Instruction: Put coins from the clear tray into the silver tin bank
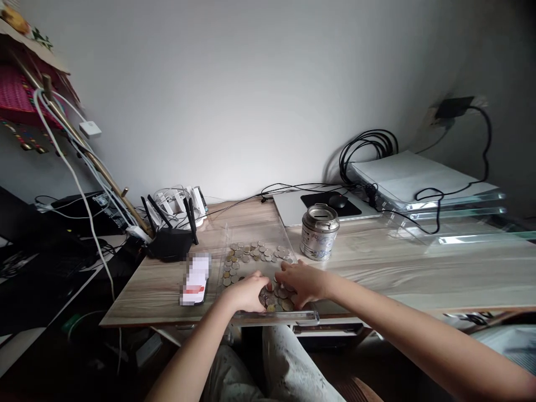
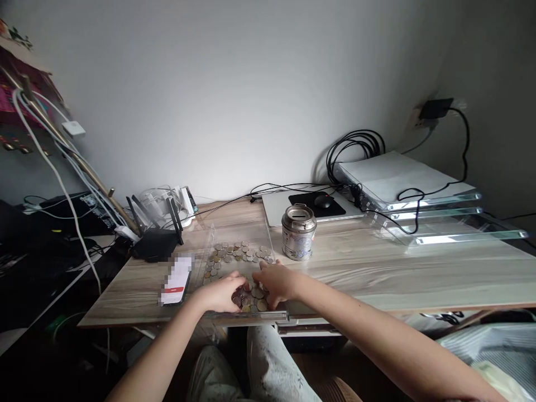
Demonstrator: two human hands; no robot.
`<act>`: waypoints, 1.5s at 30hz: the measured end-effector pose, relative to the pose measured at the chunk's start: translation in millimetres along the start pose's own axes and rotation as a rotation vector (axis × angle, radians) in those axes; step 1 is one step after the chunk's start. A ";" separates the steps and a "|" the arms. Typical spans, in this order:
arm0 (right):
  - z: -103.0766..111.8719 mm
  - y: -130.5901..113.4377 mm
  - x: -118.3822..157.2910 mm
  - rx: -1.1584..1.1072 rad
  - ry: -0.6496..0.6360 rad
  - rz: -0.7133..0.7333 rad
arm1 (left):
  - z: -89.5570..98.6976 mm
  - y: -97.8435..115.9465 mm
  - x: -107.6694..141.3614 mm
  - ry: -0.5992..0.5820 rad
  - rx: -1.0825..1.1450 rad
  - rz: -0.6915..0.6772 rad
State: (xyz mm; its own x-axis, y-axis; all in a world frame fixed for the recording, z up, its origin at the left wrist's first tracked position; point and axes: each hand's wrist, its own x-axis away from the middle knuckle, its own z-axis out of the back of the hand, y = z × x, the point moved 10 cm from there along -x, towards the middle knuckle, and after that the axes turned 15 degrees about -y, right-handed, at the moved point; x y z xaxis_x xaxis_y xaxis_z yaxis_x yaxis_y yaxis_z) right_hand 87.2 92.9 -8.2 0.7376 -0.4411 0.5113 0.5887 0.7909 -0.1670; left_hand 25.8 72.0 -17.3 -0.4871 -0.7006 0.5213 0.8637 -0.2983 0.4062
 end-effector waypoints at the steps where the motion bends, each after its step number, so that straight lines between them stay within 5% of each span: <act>1: -0.1 -0.6 -1.2 0.002 -0.011 -0.011 | -1.5 -0.6 -1.6 -0.022 -0.007 -0.003; 11: 7.4 -9.5 -4.9 0.128 -0.004 -0.151 | -15.0 -10.2 -11.5 -0.023 0.026 -0.006; 27: -9.5 -33.3 -6.7 0.038 -0.177 0.154 | -15.0 8.4 -14.4 -0.100 0.179 -0.135; 37: -12.3 -43.3 0.9 0.270 -0.170 0.066 | -17.8 15.3 -15.4 -0.154 0.234 -0.122; 41: -8.8 -38.0 0.3 0.235 -0.107 0.034 | -17.3 0.7 -19.9 -0.034 0.429 -0.082; 45: 14.7 -14.2 7.8 -0.111 0.056 0.050 | -9.9 -28.8 -19.3 0.310 1.171 -0.164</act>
State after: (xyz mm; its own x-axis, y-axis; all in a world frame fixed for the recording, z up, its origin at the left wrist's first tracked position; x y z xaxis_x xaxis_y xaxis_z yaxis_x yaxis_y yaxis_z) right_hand 79.7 84.5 10.6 0.7824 -0.4282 0.4523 0.5816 0.7620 -0.2847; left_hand 11.6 87.7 -46.5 -0.3897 -0.8823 0.2641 0.0785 0.2540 0.9640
